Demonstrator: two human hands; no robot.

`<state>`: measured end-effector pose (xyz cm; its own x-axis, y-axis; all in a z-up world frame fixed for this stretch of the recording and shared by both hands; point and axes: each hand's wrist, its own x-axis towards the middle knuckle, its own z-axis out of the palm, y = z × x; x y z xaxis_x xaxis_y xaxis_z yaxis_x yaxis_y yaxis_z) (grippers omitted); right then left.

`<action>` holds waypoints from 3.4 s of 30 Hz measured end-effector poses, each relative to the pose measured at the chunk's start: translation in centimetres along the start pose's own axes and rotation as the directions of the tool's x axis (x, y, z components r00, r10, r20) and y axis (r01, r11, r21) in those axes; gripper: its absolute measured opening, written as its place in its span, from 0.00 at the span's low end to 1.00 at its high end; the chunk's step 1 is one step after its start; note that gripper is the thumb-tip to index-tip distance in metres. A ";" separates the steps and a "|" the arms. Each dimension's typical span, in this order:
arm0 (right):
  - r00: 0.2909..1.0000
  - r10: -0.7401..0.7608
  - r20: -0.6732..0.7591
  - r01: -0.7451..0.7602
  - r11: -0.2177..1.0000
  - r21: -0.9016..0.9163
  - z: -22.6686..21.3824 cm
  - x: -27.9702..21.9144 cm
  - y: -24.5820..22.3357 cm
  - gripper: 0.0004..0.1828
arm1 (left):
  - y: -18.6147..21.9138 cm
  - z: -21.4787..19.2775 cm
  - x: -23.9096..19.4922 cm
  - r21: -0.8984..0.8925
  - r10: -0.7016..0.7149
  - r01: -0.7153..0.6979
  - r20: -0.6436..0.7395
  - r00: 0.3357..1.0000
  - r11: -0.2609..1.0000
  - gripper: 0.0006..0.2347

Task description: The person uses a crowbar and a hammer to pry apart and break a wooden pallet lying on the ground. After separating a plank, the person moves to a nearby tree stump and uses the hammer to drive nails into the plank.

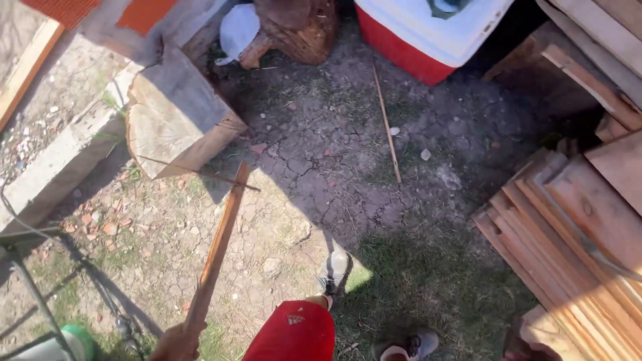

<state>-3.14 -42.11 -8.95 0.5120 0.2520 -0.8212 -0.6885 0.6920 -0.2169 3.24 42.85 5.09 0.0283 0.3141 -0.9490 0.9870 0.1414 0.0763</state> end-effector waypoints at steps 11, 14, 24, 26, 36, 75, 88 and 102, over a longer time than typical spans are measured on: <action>0.786 -0.130 0.605 0.174 0.985 -0.016 44.6 0.9 -9.3 0.41 | 3.9 -0.6 -3.8 -0.213 0.057 -0.015 0.197 0.979 0.977 0.10; 0.750 0.107 0.653 0.029 0.980 -0.195 51.1 7.1 -12.1 0.33 | 7.7 0.5 -4.3 -0.280 0.141 -0.076 0.218 0.966 0.957 0.08; 0.970 0.188 -0.154 -0.147 -0.051 -0.988 61.6 20.8 -17.5 0.48 | 14.7 1.6 -0.6 -0.363 0.148 -0.105 0.092 0.985 0.926 0.15; 0.960 0.172 -0.221 -0.188 -0.188 -0.964 65.6 20.8 -18.2 0.48 | 19.3 -0.1 -3.5 -0.237 0.095 -0.077 0.063 0.994 0.968 0.19; 0.988 -0.010 -0.155 -0.148 0.238 -0.960 65.5 28.5 -14.8 0.22 | 29.4 -8.8 4.8 0.210 0.180 -0.142 -0.170 0.969 0.967 0.23; 0.842 -0.300 0.449 0.536 0.559 -0.632 64.1 69.3 -2.1 0.11 | 59.1 -8.0 48.6 0.984 0.786 -0.030 -0.123 0.606 0.176 0.43; 0.799 -0.414 0.435 0.599 0.499 -0.626 63.5 69.4 -3.1 0.14 | 63.7 4.0 48.2 0.935 0.999 -0.351 0.031 -0.034 -0.041 0.40; 0.821 -0.324 0.470 0.560 0.296 -0.774 64.6 70.4 -1.8 0.17 | 69.7 7.6 51.9 0.932 0.983 -0.334 0.172 0.065 -0.141 0.39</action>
<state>67.30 18.06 -32.29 0.8846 0.3008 -0.3563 -0.3152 -0.1774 -0.9323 74.67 61.89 -41.20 0.9992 -0.0022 -0.0389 -0.0014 -0.9998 0.0205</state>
